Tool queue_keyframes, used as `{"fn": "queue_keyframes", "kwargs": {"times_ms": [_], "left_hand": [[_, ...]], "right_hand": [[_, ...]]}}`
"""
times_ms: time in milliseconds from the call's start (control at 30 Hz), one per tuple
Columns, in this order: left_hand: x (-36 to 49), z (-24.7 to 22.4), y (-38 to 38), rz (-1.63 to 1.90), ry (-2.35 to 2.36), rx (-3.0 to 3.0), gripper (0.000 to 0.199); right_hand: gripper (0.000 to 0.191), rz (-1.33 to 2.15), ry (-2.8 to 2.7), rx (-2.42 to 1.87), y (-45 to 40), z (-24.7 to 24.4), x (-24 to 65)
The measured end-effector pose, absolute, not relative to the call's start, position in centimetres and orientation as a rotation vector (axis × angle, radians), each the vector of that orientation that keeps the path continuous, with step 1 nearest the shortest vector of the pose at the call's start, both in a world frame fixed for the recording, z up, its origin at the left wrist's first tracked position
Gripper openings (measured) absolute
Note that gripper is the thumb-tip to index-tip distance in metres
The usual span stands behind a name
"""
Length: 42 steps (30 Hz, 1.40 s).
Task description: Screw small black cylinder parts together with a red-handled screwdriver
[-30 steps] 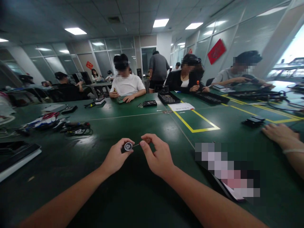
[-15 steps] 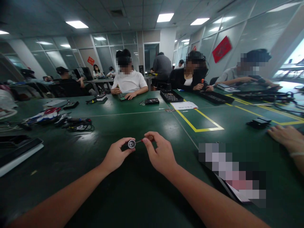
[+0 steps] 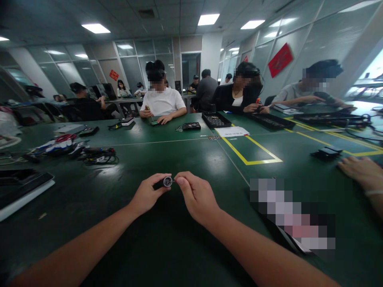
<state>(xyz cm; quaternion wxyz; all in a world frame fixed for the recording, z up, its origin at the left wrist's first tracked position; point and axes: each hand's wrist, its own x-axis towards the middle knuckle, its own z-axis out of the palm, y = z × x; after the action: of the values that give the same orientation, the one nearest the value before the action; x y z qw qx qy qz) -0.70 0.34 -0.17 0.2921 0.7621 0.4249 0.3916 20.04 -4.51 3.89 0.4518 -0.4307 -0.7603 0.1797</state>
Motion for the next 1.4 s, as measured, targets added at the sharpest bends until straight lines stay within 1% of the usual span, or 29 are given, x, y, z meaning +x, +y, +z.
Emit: {"fn": "queue_keyframes", "kwargs": {"times_ms": [167, 300, 367, 500, 667, 867, 900, 1000, 1033, 1200, 1267, 1333, 1400], "left_hand": [[-0.8, -0.3, 0.4, 1.024, 1.156, 2.046, 0.038], [-0.8, -0.4, 0.5, 1.031, 1.169, 2.053, 0.04], [-0.8, -0.3, 0.4, 1.013, 1.157, 2.066, 0.039], [-0.7, -0.1, 0.2, 0.995, 1.16, 2.078, 0.038], [-0.9, -0.3, 0.4, 0.997, 1.173, 2.078, 0.038], [-0.8, -0.3, 0.3, 0.993, 1.162, 2.099, 0.036], [-0.7, -0.2, 0.3, 0.989, 1.154, 2.105, 0.035], [-0.6, -0.1, 0.1, 0.975, 1.137, 2.121, 0.035], [-0.6, -0.1, 0.1, 0.97, 1.136, 2.123, 0.035], [-0.8, 0.0, 0.2, 1.0, 1.156, 2.112, 0.035], [-0.8, 0.0, 0.2, 1.005, 1.167, 2.112, 0.035], [-0.8, 0.0, 0.2, 0.989, 1.174, 2.129, 0.036], [-0.7, -0.1, 0.1, 0.963, 1.178, 2.153, 0.037]], "right_hand": [[0.024, 0.41, -1.794, -1.187, -4.6, 3.6, 19.9], [0.018, 0.419, -1.785, -1.136, -4.3, 3.3, 20.1], [0.018, 0.418, -1.792, -1.144, -4.1, 3.2, 20.1], [0.027, 0.415, -1.822, -1.251, -4.0, 3.4, 19.9], [0.025, 0.425, -1.85, -1.319, -4.0, 3.8, 19.7], [0.01, 0.445, -1.808, -1.277, -3.8, 3.8, 20.2], [0.01, 0.45, -1.791, -1.273, -3.7, 3.9, 20.3], [0.024, 0.467, -1.745, -1.288, -3.6, 3.9, 20.5], [0.026, 0.473, -1.735, -1.297, -3.6, 3.9, 20.5], [0.013, 0.493, -1.697, -1.296, -3.5, 3.7, 20.4], [0.011, 0.506, -1.693, -1.273, -3.4, 3.6, 20.3], [0.013, 0.517, -1.701, -1.259, -3.3, 3.6, 20.3], [0.021, 0.529, -1.702, -1.26, -3.2, 3.6, 20.4]]}}
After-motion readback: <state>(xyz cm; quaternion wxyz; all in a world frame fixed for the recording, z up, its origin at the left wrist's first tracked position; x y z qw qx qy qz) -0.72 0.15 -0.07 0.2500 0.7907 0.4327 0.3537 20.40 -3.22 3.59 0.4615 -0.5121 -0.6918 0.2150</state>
